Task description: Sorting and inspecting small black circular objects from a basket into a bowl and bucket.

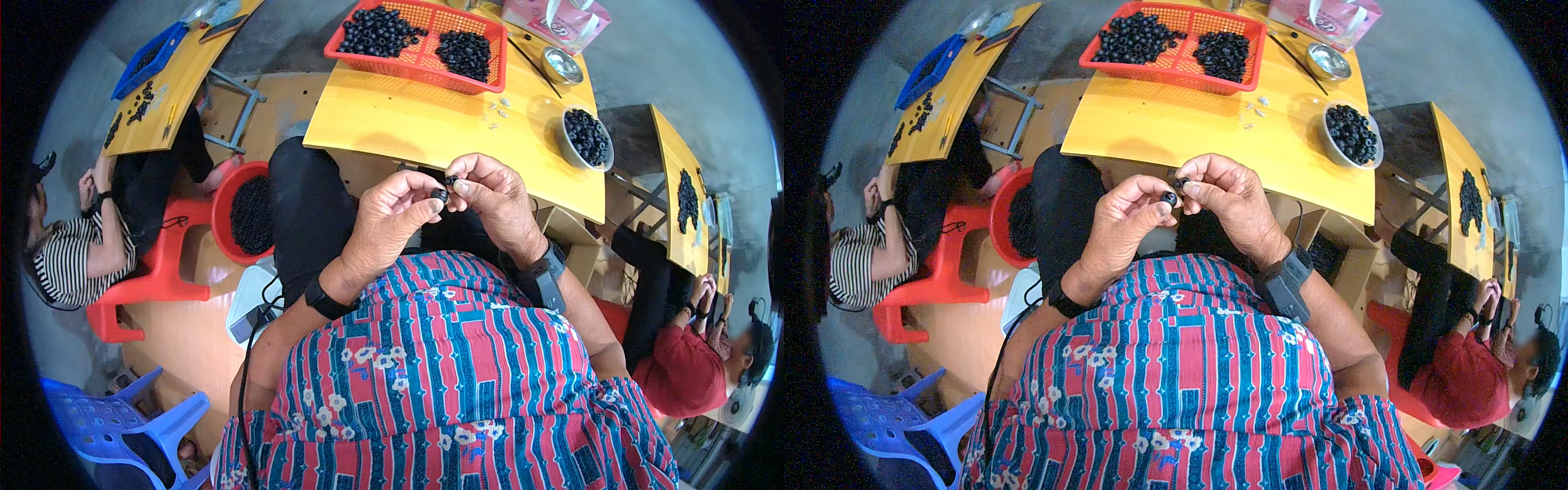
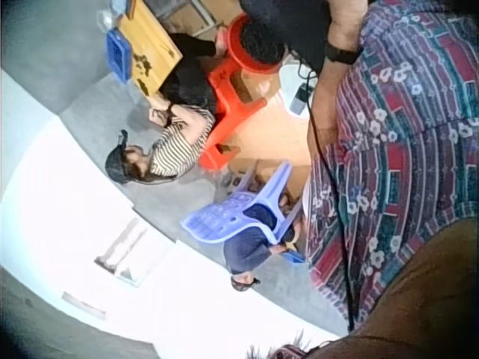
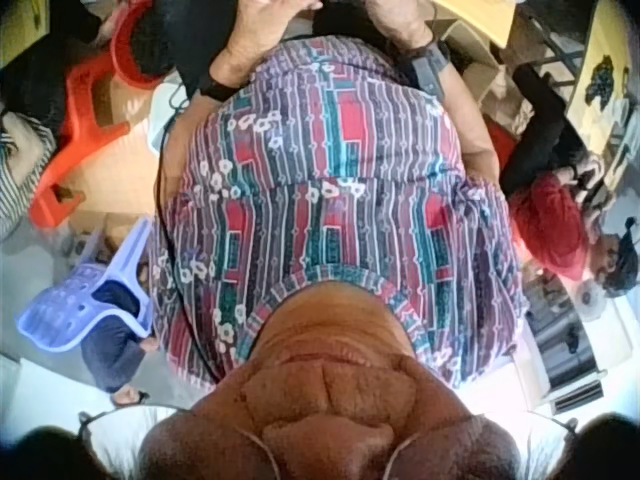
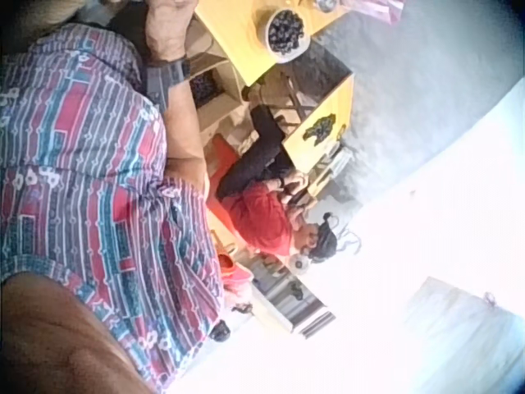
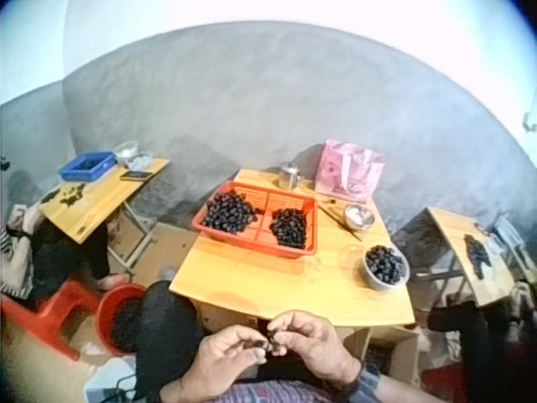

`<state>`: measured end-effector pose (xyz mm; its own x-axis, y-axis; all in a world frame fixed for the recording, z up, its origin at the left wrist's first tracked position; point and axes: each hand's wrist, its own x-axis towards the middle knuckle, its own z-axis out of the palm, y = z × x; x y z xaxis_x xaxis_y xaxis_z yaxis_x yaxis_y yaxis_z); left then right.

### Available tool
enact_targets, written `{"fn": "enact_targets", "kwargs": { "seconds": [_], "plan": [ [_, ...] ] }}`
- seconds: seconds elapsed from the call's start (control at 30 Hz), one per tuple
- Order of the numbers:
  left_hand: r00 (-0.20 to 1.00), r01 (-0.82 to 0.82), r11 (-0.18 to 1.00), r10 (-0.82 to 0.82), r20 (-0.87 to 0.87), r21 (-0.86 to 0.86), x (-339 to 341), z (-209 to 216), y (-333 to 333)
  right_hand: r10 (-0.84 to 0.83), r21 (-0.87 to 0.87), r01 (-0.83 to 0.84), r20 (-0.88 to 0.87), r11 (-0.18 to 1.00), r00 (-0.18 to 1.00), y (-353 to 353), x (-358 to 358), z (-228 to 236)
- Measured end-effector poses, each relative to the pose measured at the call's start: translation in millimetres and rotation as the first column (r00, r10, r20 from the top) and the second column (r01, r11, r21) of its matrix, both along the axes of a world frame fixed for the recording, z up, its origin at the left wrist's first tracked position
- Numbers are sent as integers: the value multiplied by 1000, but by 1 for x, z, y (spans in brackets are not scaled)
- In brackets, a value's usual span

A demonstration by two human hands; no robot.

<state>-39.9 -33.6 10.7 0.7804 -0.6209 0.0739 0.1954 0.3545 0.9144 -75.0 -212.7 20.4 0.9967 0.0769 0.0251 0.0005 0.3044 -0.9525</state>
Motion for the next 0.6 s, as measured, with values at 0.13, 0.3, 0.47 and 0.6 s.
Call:
{"fn": "enact_targets", "kwargs": {
  "seconds": [0.13, 0.3, 0.47, 0.6],
  "plan": [
    [1000, 7, 1000, -7, 16, 9, -1, 3, -7, -1, 15, 1, -8, 1000, 1000, -5, -4, 7],
    [998, 29, 1000, -29, 52, 6, -1, 5, -13, -10, 30, 10, 28, 1000, 1000, -10, -8, 14],
    [996, 46, 999, -46, 76, 7, -2, 6, -17, -11, 52, 10, 17, 999, 1000, -12, -13, 23],
    [996, 58, 998, -59, 65, 9, -2, 11, -19, -7, 75, 7, -7, 997, 1000, -14, -17, 31]
  ]
}}
